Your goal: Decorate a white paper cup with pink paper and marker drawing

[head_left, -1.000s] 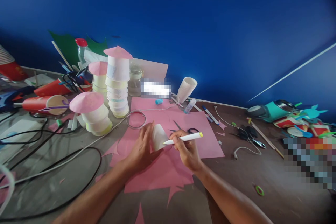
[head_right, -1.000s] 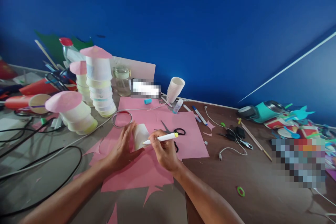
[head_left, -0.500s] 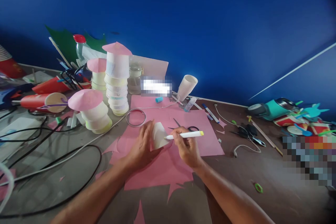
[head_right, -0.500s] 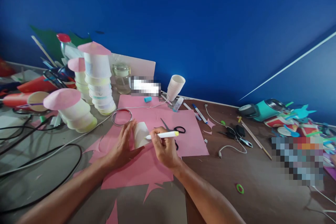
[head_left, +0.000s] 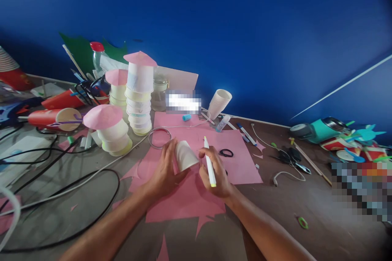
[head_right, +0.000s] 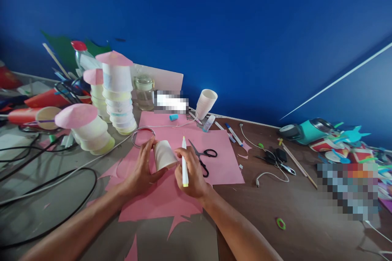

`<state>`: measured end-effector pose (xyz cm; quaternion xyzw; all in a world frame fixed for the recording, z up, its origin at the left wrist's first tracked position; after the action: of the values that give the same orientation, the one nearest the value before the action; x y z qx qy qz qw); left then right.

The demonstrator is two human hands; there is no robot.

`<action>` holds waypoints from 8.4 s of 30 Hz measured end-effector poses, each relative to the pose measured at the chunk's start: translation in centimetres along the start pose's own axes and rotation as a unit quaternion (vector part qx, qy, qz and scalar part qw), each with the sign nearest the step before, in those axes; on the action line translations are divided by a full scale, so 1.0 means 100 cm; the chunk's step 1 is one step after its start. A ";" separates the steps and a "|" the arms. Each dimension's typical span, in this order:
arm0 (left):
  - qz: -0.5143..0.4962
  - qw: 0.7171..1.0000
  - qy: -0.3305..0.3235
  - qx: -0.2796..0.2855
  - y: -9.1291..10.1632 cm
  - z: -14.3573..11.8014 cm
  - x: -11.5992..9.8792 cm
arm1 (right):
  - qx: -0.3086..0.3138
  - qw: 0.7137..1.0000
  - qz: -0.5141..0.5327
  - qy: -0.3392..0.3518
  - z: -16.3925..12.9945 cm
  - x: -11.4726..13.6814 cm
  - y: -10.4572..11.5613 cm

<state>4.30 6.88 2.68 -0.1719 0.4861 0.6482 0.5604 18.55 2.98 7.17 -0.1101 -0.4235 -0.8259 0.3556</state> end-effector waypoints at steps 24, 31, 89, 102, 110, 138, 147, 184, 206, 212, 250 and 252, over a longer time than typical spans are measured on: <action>-0.010 1.000 -0.007 0.016 -0.006 -0.004 0.006 | 0.031 0.995 -0.052 0.082 -0.003 0.002 -0.006; 0.017 0.999 -0.007 0.034 -0.007 -0.001 0.003 | 0.051 0.948 0.286 -0.130 0.000 -0.027 -0.008; 0.031 0.997 -0.048 0.041 -0.008 -0.003 -0.002 | -0.057 0.979 0.098 -0.169 -0.008 -0.025 0.009; 0.018 0.998 -0.037 0.049 -0.009 -0.004 -0.001 | -0.041 0.974 0.121 -0.188 -0.006 -0.029 0.004; 0.005 0.998 -0.018 0.060 -0.009 -0.003 0.004 | -0.011 0.958 0.194 -0.213 -0.006 -0.029 -0.003; -0.019 0.997 -0.027 0.066 -0.011 -0.003 0.001 | -0.061 0.938 0.216 -0.264 -0.012 -0.055 -0.003; -0.028 0.997 -0.034 0.068 -0.011 -0.003 0.000 | -0.018 0.953 0.190 -0.234 -0.006 -0.041 -0.005; -0.022 0.995 -0.036 0.088 -0.013 -0.001 -0.003 | -0.051 0.935 0.221 -0.272 -0.013 -0.061 -0.005; -0.024 0.995 -0.027 0.092 -0.015 -0.003 0.002 | -0.097 0.922 0.291 -0.237 -0.014 -0.059 -0.001; -0.020 0.995 -0.036 0.085 -0.012 -0.002 -0.004 | -0.082 0.942 0.276 -0.174 -0.015 -0.047 -0.001; -0.049 0.992 -0.034 0.112 -0.018 -0.005 0.000 | -0.051 0.909 0.318 -0.263 -0.021 -0.059 -0.018; -0.053 0.991 -0.037 0.118 -0.018 -0.005 -0.001 | -0.050 0.910 0.312 -0.270 -0.022 -0.059 -0.018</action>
<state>5.79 6.22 1.72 -0.1062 0.5283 0.5618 0.6277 21.88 4.90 1.89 -0.4732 -0.4054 -0.6320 0.4608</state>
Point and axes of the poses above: each hand's wrist, its own z-axis towards the middle knuckle, its own y-axis out of the back of the hand, x = y × z, the point moved 10 cm from there along z, towards the middle knuckle, and after that the axes turned 11 degrees about -z, right-handed, at the moved point
